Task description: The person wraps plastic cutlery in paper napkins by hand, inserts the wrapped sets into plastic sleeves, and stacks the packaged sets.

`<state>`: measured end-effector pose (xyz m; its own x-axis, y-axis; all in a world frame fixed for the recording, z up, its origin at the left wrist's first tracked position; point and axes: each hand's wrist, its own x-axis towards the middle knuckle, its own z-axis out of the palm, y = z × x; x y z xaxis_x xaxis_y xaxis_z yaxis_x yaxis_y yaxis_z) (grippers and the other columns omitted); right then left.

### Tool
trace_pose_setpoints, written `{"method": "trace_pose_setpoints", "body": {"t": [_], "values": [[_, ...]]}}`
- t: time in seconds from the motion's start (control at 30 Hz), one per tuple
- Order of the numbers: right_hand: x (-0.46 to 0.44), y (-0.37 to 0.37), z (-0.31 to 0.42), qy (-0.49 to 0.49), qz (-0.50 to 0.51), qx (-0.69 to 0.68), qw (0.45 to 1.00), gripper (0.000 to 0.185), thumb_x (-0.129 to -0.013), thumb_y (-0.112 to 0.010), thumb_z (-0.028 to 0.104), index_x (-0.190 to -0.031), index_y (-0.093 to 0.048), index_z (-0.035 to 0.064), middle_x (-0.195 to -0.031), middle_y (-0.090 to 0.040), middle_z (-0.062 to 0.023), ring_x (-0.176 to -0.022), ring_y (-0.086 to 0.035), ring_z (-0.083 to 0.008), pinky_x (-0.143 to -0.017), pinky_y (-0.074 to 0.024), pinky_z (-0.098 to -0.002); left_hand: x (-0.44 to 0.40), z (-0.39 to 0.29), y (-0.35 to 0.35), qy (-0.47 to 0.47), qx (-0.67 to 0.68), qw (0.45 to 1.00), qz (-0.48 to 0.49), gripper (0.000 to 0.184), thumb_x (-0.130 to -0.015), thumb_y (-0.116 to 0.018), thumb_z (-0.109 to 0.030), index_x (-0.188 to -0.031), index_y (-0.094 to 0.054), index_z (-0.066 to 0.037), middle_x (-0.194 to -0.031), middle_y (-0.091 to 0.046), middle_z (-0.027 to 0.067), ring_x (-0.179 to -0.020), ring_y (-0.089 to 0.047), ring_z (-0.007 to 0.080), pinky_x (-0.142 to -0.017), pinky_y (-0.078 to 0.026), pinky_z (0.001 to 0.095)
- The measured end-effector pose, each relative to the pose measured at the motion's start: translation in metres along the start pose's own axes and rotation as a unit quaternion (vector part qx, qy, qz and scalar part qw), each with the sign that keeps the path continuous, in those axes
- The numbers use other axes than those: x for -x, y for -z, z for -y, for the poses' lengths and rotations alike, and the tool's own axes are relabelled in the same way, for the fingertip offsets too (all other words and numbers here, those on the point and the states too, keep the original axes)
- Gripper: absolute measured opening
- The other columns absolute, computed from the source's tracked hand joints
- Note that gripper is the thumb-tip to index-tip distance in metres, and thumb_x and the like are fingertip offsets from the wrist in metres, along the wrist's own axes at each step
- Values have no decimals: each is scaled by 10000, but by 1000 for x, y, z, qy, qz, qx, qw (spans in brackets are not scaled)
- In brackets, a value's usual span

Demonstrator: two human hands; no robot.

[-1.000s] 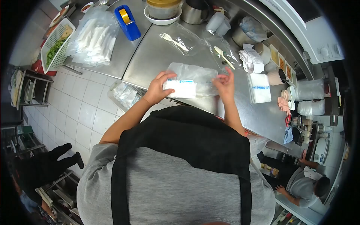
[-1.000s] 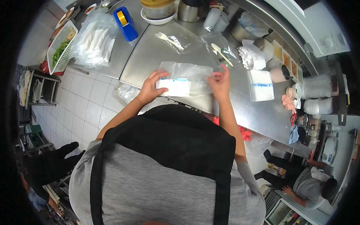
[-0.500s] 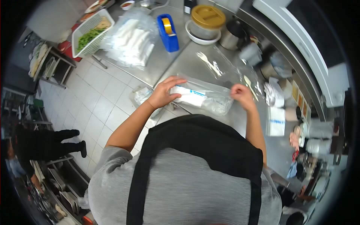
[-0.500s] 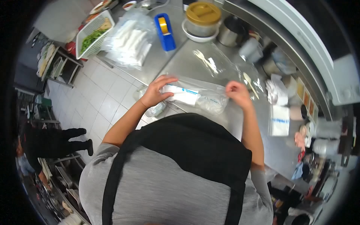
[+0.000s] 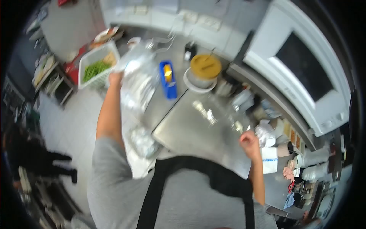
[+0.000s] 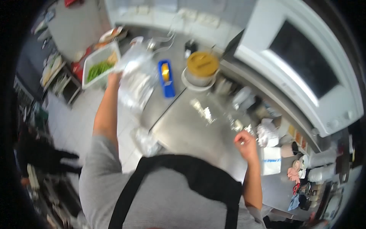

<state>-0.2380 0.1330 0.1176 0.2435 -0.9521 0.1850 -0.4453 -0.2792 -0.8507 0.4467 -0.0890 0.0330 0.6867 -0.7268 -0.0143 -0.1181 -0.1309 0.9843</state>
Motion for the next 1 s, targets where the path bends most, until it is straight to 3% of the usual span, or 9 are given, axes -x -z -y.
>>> {"method": "trace_pose_setpoints", "body": {"t": [0.03, 0.13, 0.23, 0.33, 0.5, 0.63, 0.83, 0.93, 1.0], "values": [[5, 8, 13, 14, -10, 26, 1000, 147, -675, -600, -98, -708, -568, 41, -762, -534, -12, -730, -543, -103, -653, -432, -227, -71, 65, -8, -110, -180, 968, -133, 565, -748, -666, -355, -1216, -554, -60, -1155, -610, 120, -981, -591, 251, -788, -505, 388], [13, 49, 53, 49, -31, 83, 995, 127, -695, -628, -70, -734, -614, 50, -797, -567, -21, -734, -558, -118, -643, -459, -240, -76, 66, -6, -105, -218, 966, -90, 441, -833, -557, -389, -1157, -612, -95, -1189, -600, 129, -1010, -602, 264, -803, -493, 419], [22, 91, 115, 66, -51, 105, 991, 102, -717, -643, -46, -761, -647, 46, -815, -583, -26, -738, -570, -118, -637, -461, -243, -77, 50, -7, -49, -512, 853, -86, 323, -821, -565, -290, -1050, -669, -89, -1209, -576, 151, -1068, -564, 330, -830, -453, 425], [25, 130, 188, 162, -71, 225, 958, 157, -703, -638, -55, -803, -672, 60, -836, -597, -20, -747, -594, -125, -645, -481, -250, -32, 33, -16, -87, -344, 902, -245, 270, -806, -550, -165, -1004, -677, -32, -1163, -590, 174, -1131, -512, 338, -832, -427, 458], [29, 179, 294, 342, -273, 388, 811, 238, -665, -581, -104, -827, -671, 45, -856, -604, -50, -743, -602, -162, -681, -476, -254, 81, -55, -25, -1, -396, 909, -129, 280, -848, -569, -259, -1084, -658, -139, -1405, -380, 135, -1302, -307, 346, -975, -362, 533], [29, 280, 332, 515, -459, 257, 677, 234, -797, -491, -104, -970, -614, -5, -925, -621, -44, -807, -557, -96, -741, -449, -222, 115, -89, -28, -89, -424, 880, -192, 420, -848, -604, -389, -1226, -564, -210, -1475, -274, 99, -1379, -183, 363, -990, -318, 602], [26, 337, 396, 556, -511, 386, 530, 175, -900, -504, -1, -1022, -629, 4, -1021, -642, -70, -928, -589, -116, -857, -455, -235, 146, -162, -29, -510, -288, 780, -219, 392, -761, -688, -170, -1138, -586, -131, -1469, -280, 142, -1359, -223, 393, -1044, -255, 531], [11, 333, 414, 481, -440, 473, 594, 202, -873, -504, -6, -1021, -640, 19, -926, -661, -62, -845, -608, -104, -805, -473, -225, 224, -247, -30, -625, -222, 728, -174, 385, -741, -687, -144, -1114, -599, -113, -1471, -282, 144, -1361, -222, 394, -1072, -221, 497], [-1, 340, 428, 278, -420, 457, 733, 241, -845, -543, 56, -1066, -638, 43, -874, -668, -73, -810, -628, -126, -788, -487, -244, 264, -284, -36, -658, -205, 705, -168, 394, -737, -689, -138, -1120, -602, -114, -1471, -281, 141, -1366, -212, 390, -1081, -208, 491]]}}
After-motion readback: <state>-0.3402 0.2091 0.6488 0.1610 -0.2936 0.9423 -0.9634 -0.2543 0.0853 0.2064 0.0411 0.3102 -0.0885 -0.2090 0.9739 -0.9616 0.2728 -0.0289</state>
